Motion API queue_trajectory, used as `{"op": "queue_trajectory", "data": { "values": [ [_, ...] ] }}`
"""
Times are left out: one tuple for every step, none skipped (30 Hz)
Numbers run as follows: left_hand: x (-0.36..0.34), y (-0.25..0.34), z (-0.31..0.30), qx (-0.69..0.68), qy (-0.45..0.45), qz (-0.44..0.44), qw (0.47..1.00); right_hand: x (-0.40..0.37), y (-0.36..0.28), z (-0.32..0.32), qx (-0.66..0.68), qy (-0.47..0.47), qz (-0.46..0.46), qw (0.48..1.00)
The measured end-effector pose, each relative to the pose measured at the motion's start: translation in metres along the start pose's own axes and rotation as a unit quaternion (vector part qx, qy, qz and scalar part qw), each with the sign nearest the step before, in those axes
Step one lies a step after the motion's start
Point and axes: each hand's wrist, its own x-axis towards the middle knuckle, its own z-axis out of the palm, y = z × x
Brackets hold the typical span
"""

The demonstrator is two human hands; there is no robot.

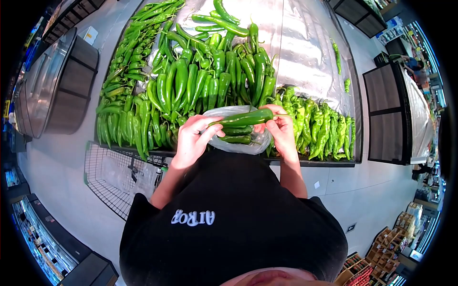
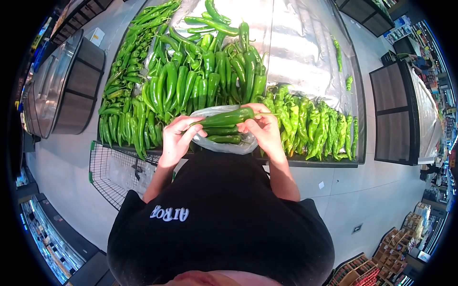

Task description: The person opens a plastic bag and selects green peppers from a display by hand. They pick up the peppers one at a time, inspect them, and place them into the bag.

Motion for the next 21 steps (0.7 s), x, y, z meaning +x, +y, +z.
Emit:
{"op": "queue_trajectory", "data": {
  "values": [
    [0.0, 0.001, 0.0, 0.005, -0.012, -0.024, 1.0, 0.0, -0.003, 0.002, -0.006, 0.009, 0.002, 1.0],
    [0.001, 0.005, 0.0, 0.01, -0.024, -0.048, 0.999, -0.001, -0.007, 0.004, -0.013, 0.017, 0.003, 1.0],
    [0.002, 0.007, 0.0, 0.015, -0.036, -0.071, 0.997, -0.001, -0.008, 0.005, -0.019, 0.026, 0.005, 0.999],
    [0.004, 0.006, 0.0, 0.086, -0.013, -0.021, 0.996, -0.001, -0.007, 0.002, -0.038, 0.035, -0.005, 0.999],
    [0.007, 0.003, 0.0, 0.157, 0.011, 0.031, 0.987, -0.001, -0.007, 0.0, -0.085, 0.054, -0.03, 0.994],
    [0.007, 0.001, -0.001, 0.227, 0.035, 0.082, 0.97, -0.002, -0.007, -0.002, -0.131, 0.073, -0.054, 0.987],
    [0.006, -0.001, -0.001, 0.289, 0.059, 0.084, 0.952, -0.002, -0.008, -0.004, -0.177, 0.092, -0.079, 0.977],
    [0.005, -0.002, -0.001, 0.35, 0.084, 0.087, 0.929, -0.003, -0.008, -0.007, -0.231, 0.106, -0.079, 0.964],
    [0.003, -0.006, -0.001, 0.409, 0.108, 0.089, 0.902, -0.004, -0.012, -0.004, -0.276, 0.092, -0.042, 0.956],
    [0.002, -0.012, -0.005, 0.427, 0.08, 0.063, 0.898, -0.006, -0.019, 0.002, -0.319, 0.078, -0.005, 0.944],
    [0.001, -0.015, -0.006, 0.381, 0.039, -0.014, 0.924, -0.007, -0.023, 0.006, -0.362, 0.065, 0.032, 0.93],
    [0.001, -0.011, -0.008, 0.331, -0.002, -0.092, 0.939, -0.009, -0.006, 0.003, -0.34, 0.052, -0.016, 0.939],
    [0.002, -0.009, -0.009, 0.279, -0.043, -0.169, 0.945, -0.01, 0.0, 0.006, -0.307, 0.024, -0.015, 0.951],
    [0.002, -0.011, -0.01, 0.263, -0.048, -0.151, 0.952, -0.011, 0.005, 0.013, -0.288, 0.0, -0.003, 0.958],
    [0.001, -0.018, -0.01, 0.178, -0.042, -0.153, 0.971, -0.011, 0.009, 0.019, -0.268, -0.024, 0.01, 0.963],
    [0.0, -0.027, -0.009, 0.091, -0.037, -0.154, 0.983, -0.011, 0.01, 0.025, -0.256, -0.039, 0.011, 0.966],
    [-0.001, -0.032, -0.009, 0.004, -0.031, -0.154, 0.988, -0.012, 0.012, 0.024, -0.295, -0.016, 0.004, 0.955],
    [0.001, -0.027, -0.011, -0.086, -0.041, -0.174, 0.98, -0.013, 0.016, 0.022, -0.334, 0.006, -0.003, 0.942],
    [0.002, -0.029, -0.013, -0.129, -0.034, -0.172, 0.976, -0.014, 0.02, 0.019, -0.372, 0.028, -0.01, 0.928],
    [0.003, -0.03, -0.015, -0.171, -0.027, -0.171, 0.97, -0.013, 0.022, 0.008, -0.345, 0.045, -0.041, 0.937],
    [0.004, -0.032, -0.017, -0.213, -0.021, -0.168, 0.962, -0.012, 0.019, 0.006, -0.357, 0.066, -0.062, 0.93]
  ]
}}
